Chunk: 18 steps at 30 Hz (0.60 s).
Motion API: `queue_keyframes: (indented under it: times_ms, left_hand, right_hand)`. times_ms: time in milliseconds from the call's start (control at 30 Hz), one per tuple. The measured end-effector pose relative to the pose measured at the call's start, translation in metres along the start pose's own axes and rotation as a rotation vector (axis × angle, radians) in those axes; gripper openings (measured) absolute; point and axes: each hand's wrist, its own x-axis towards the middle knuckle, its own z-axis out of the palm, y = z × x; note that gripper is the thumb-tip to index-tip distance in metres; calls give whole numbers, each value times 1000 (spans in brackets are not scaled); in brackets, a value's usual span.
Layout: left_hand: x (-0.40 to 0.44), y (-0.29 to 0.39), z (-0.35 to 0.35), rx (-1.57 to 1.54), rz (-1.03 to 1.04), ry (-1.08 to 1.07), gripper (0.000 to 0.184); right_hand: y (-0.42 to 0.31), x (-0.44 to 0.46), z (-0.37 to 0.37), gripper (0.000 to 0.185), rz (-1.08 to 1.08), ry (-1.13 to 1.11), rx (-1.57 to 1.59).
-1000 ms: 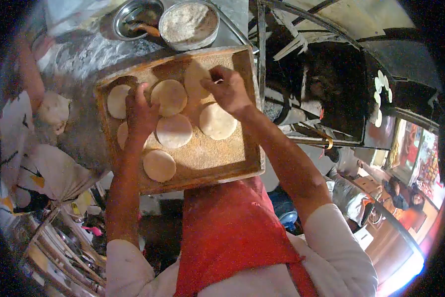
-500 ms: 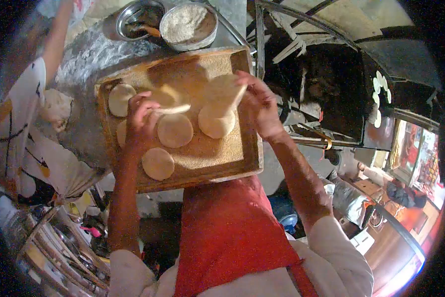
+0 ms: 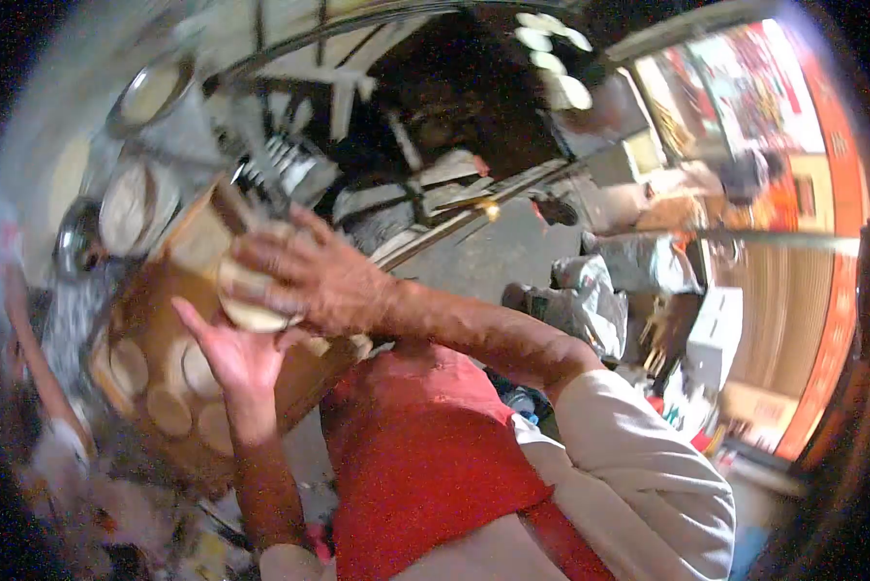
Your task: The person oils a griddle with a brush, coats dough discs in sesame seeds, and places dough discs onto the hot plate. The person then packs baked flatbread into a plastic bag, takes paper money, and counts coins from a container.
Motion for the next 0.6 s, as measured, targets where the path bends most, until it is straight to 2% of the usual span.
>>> queue_keyframes:
  times_ms: [67,100,167,267,300,333,400,467,533,567,600]
  left_hand:
    - [31,-44,48,-11,61,240,86]
    - [42,-62,52,3,11,213,87]
    - [71,-97,55,49,-84,221,85]
    - [127,-167,66,160,-212,217,85]
    - [148,-192,69,177,-261,231,84]
    - [172,-217,70,195,-301,244,83]
    - [221,-268,64,252,-429,185,78]
    - [270,-328,63,279,-417,194,66]
    - [305,-372,69,320,-410,281,57]
    - [323,-389,81,341,-413,288,49]
    - [344,-403,89,345,-417,287,49]
  right_hand:
    - [19,-38,-21,58,-23,9,-201]
    - [32,-58,-34,58,-11,24,-217]
    - [56,-101,-63,42,-43,-25,-102]
    - [103,-166,-112,37,0,-47,-81]
    - [122,-188,-124,31,99,14,100]
    - [148,-213,-134,31,87,24,98]
    - [197,-265,-154,26,342,-12,383]
    - [242,-317,-191,27,826,93,749]
    - [287,-362,-227,27,1005,390,1139]
    - [311,-390,-235,26,1101,520,1159]
    - [333,-410,-245,26,1190,647,1175]
